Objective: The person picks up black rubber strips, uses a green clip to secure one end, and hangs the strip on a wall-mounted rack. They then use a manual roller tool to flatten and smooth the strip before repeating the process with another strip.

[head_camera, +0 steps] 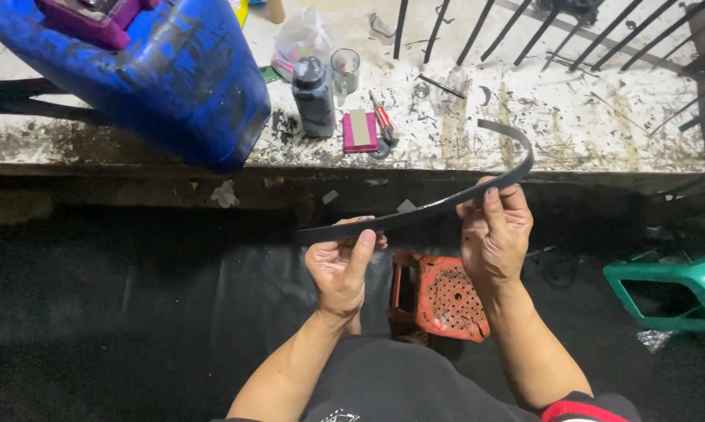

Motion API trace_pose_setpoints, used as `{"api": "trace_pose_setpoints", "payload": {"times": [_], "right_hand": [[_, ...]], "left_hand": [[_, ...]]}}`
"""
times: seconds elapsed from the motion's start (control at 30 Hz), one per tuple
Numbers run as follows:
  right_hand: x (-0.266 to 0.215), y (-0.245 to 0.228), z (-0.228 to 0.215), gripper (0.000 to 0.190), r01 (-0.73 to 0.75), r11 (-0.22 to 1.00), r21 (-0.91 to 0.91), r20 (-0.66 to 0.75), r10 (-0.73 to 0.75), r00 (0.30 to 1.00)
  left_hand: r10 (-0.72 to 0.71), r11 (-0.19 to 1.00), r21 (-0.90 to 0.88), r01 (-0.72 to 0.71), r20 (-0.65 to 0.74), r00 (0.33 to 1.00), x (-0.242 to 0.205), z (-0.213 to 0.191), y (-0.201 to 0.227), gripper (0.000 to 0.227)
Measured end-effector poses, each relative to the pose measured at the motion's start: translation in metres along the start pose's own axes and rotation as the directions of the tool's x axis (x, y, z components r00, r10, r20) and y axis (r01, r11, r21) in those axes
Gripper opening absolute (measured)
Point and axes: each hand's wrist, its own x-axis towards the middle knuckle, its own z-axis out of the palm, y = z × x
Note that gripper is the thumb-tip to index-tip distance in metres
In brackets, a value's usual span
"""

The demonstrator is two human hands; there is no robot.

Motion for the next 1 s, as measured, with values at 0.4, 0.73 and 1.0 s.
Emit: {"api": "trace_pose_setpoints", "payload": {"times": [0.4,0.73,1.0], "right_hand": [[-0.011,0.057,0.050,0.011,-0.131,0.991,-0.002,0.026,0.131,0.991],[-0.030,0.082,0.089,0.007,-0.129,0.992,-0.006,0.106,0.129,0.986],[-0.004,0.079,0.100,0.010,-0.188,0.981,0.055,0.074,0.183,0.980]], "left_hand": [[0.056,0.994,0.091,-0.052,-0.045,0.997,0.035,-0.059,0.021,0.006],[0.015,1.000,0.016,-0.014,-0.108,0.994,0.039,-0.069,0.007,0.007],[0.059,0.998,0.013,-0.057,-0.184,0.981,0.052,-0.087,0.008,0.004]]}}
